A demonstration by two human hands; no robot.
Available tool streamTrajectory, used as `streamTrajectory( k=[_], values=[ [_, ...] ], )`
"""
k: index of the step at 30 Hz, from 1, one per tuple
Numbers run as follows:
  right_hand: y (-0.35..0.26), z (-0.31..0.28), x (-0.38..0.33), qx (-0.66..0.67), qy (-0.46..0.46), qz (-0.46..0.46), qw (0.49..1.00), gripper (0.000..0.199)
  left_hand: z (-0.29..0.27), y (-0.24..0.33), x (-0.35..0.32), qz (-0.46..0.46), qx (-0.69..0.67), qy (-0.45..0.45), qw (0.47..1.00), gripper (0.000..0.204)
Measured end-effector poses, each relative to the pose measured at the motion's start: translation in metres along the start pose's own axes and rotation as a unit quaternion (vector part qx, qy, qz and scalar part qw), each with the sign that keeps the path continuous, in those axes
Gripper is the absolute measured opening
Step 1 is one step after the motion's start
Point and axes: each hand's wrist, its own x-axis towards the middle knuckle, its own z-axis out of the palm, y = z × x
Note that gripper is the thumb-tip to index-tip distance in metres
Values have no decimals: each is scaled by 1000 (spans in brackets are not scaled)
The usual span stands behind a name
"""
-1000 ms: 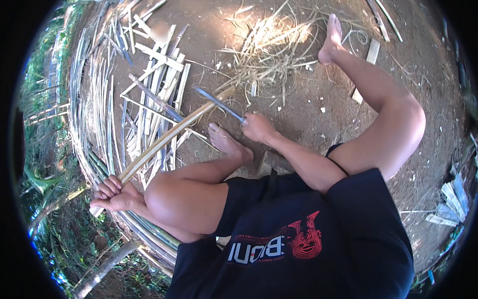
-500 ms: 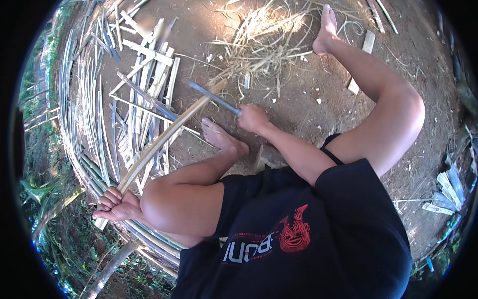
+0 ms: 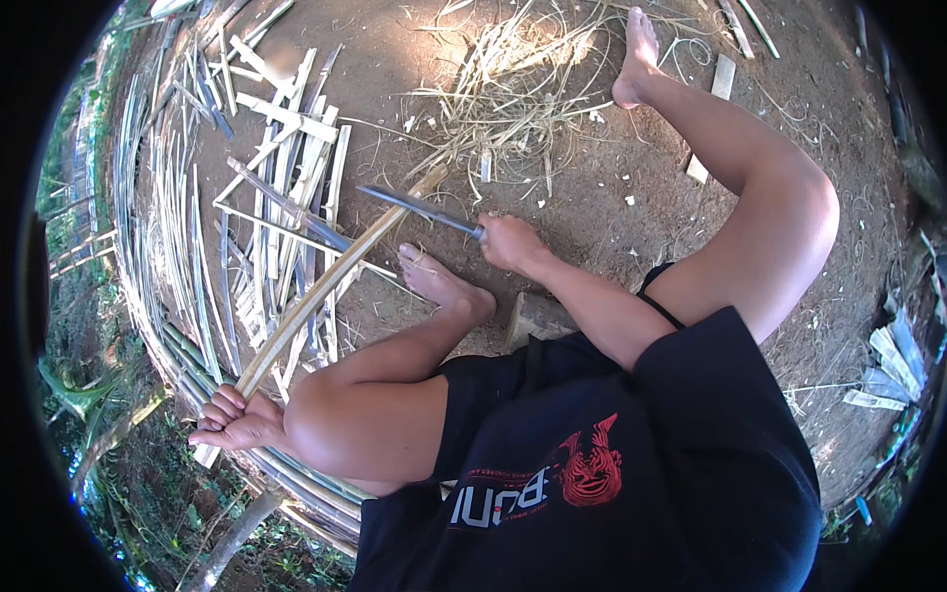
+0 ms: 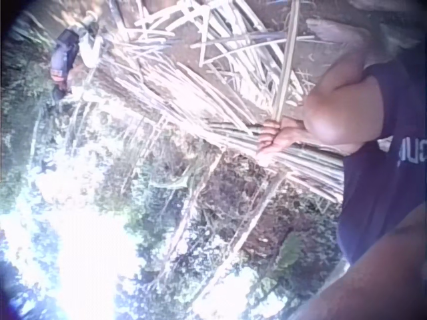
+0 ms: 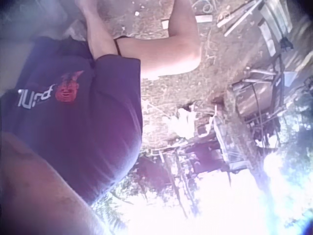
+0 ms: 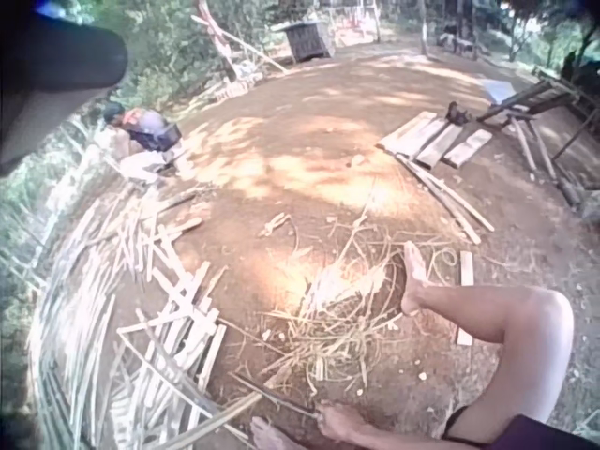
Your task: The person sits on the ground and uses a knife to shave thin strips of bamboo. They hold the bamboo piece in one hand and use the knife to peel away the outer layers, creating a pile of shavings on the ground.
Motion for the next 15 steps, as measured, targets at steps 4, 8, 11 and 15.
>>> streamTrajectory(
  k=[4, 8, 11, 15],
  values=[
    [29, -5, 20, 33, 38, 121, 991, 27, 6, 2, -5, -6, -8, -7, 1000, 52],
    [-6, -3, -8, 97, -10, 17, 995, 21, -13, 1, 4, -20, -57, -72, 996, 52],
    [-51, -14, -30, 91, -23, -142, 985, 11, -12, 2, 8, -36, -98, -130, 986, 52],
    [-15, -6, -14, 65, 1, -73, 995, 17, -19, 9, 11, -59, -148, -195, 968, 51]
  ],
)
